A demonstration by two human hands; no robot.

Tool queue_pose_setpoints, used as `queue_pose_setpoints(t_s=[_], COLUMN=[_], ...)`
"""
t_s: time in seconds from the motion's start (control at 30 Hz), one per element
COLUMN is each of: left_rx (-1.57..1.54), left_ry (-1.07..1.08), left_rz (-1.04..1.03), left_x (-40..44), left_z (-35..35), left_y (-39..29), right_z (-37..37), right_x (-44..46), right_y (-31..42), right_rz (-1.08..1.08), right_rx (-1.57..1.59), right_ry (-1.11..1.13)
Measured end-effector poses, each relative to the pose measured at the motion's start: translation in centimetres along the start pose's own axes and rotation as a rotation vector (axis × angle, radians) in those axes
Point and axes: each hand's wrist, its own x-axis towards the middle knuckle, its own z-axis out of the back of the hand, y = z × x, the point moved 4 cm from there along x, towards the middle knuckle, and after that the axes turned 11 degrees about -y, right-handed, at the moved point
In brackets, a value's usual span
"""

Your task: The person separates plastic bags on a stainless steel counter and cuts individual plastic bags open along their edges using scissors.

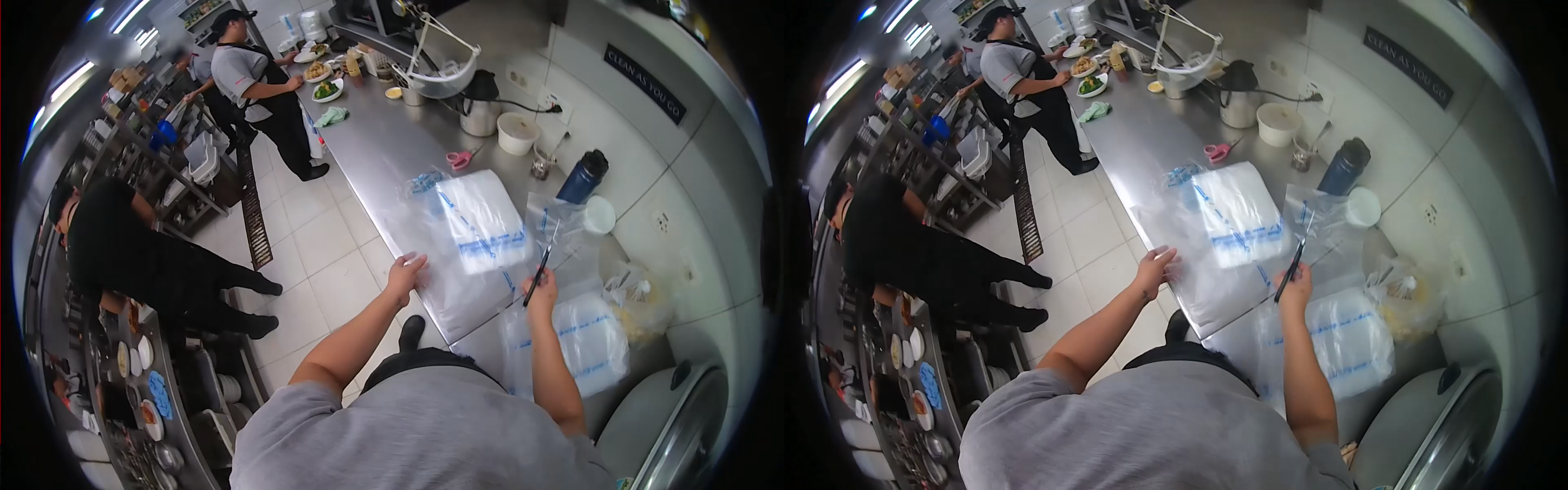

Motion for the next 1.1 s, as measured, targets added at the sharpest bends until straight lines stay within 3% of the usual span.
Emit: queue_pose_setpoints(t_s=[0.1, 0.23, 0.33, 0.43, 0.53, 0.6, 0.67, 0.73, 0.83, 1.07, 1.1], left_rx=[0.141, 0.32, 0.577, 0.568, 0.48, 0.672, 0.915, 1.01, 1.143, 1.041, 0.999], left_ry=[0.108, 0.256, 0.158, 0.11, -0.216, -0.069, 0.303, 0.74, 0.924, 1.3, 1.375], left_rz=[-0.284, -0.351, -0.53, -0.534, -0.888, -1.155, -1.449, -1.444, -1.469, -1.391, -1.465], left_x=[5.0, 9.8, 12.0, 14.3, 12.5, 7.8, 4.8, 3.6, 4.1, 8.5, 9.6], left_z=[-2.1, -5.7, -7.2, -8.6, -8.7, -8.7, -9.9, -9.9, -8.5, -9.8, -10.4], left_y=[-0.9, -2.1, -3.4, -4.3, -7.2, -10.1, -7.1, -3.1, -0.6, -0.6, 0.6], right_z=[0.8, 1.9, 2.2, 2.1, 1.7, 1.0, 0.4, -0.7, -2.1, -2.1, -1.9], right_x=[-3.0, -7.2, -9.4, -10.6, -11.5, -12.4, -13.1, -13.7, -14.3, -16.0, -16.3], right_y=[1.2, 2.4, 3.3, 3.5, 4.1, 4.9, 4.9, 4.7, 5.0, 3.6, 3.4], right_rz=[0.003, -0.047, -0.084, -0.091, -0.074, -0.091, -0.086, -0.084, -0.067, -0.07, -0.073], right_rx=[-0.031, -0.01, -0.086, -0.084, -0.081, -0.069, -0.076, -0.075, -0.068, -0.139, -0.156], right_ry=[0.035, 0.054, 0.024, -0.019, -0.088, -0.13, -0.153, -0.164, -0.19, -0.3, -0.299])
